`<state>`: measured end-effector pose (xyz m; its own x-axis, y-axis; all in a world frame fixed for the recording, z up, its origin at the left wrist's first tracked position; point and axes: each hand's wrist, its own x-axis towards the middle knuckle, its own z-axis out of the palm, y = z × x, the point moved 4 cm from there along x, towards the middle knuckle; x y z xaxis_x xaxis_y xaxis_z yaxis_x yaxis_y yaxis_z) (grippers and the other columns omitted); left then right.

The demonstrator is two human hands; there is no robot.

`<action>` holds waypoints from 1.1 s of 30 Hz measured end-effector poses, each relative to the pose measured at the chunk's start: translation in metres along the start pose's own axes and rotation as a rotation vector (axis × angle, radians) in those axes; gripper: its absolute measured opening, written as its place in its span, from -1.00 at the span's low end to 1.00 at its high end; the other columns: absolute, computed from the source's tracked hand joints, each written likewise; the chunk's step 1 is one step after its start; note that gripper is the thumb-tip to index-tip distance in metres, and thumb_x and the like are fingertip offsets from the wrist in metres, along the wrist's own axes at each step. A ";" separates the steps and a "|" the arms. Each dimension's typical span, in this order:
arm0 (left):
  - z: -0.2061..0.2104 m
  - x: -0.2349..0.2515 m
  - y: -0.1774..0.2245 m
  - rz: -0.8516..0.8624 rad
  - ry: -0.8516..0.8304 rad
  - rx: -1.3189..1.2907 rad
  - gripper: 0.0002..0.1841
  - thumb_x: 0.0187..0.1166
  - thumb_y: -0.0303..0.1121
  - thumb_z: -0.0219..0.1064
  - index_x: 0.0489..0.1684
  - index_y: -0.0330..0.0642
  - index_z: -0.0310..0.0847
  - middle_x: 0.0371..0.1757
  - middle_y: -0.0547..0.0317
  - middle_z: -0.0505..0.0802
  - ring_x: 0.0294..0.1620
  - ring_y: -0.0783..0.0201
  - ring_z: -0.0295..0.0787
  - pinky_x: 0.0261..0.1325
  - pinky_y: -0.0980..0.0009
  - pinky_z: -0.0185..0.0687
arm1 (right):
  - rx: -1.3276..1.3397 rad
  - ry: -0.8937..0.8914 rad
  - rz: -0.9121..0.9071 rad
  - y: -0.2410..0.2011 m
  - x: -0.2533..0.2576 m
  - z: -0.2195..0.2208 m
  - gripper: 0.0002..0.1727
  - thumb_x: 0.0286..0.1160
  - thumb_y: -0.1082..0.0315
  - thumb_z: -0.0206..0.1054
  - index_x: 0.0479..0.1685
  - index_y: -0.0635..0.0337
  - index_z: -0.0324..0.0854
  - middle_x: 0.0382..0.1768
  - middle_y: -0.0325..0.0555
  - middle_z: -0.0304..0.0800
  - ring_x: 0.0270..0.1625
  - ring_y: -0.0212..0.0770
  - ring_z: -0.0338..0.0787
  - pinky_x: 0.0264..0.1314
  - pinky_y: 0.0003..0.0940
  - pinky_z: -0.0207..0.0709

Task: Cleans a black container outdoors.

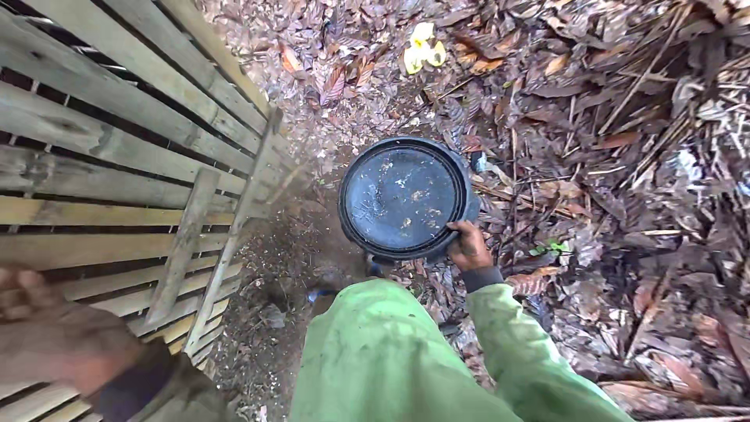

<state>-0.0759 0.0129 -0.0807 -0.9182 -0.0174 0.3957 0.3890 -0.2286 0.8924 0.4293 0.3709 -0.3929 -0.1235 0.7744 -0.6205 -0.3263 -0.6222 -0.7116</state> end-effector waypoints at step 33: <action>0.008 -0.079 -0.133 0.793 -0.556 1.524 -0.55 0.62 -0.29 0.36 0.42 -0.35 0.57 0.27 -0.46 0.68 0.27 -0.41 0.65 0.26 -0.17 0.60 | -0.950 -0.093 -0.063 0.153 0.068 0.363 -0.41 0.52 0.14 0.39 0.40 0.42 0.50 0.13 0.45 0.78 0.21 0.42 0.79 0.21 0.43 0.63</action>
<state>-0.0543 0.0523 -0.2292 -0.4939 0.7007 0.5148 0.6906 0.6759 -0.2574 0.0306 0.3699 -0.4237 -0.2192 0.7902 -0.5723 0.5569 -0.3803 -0.7384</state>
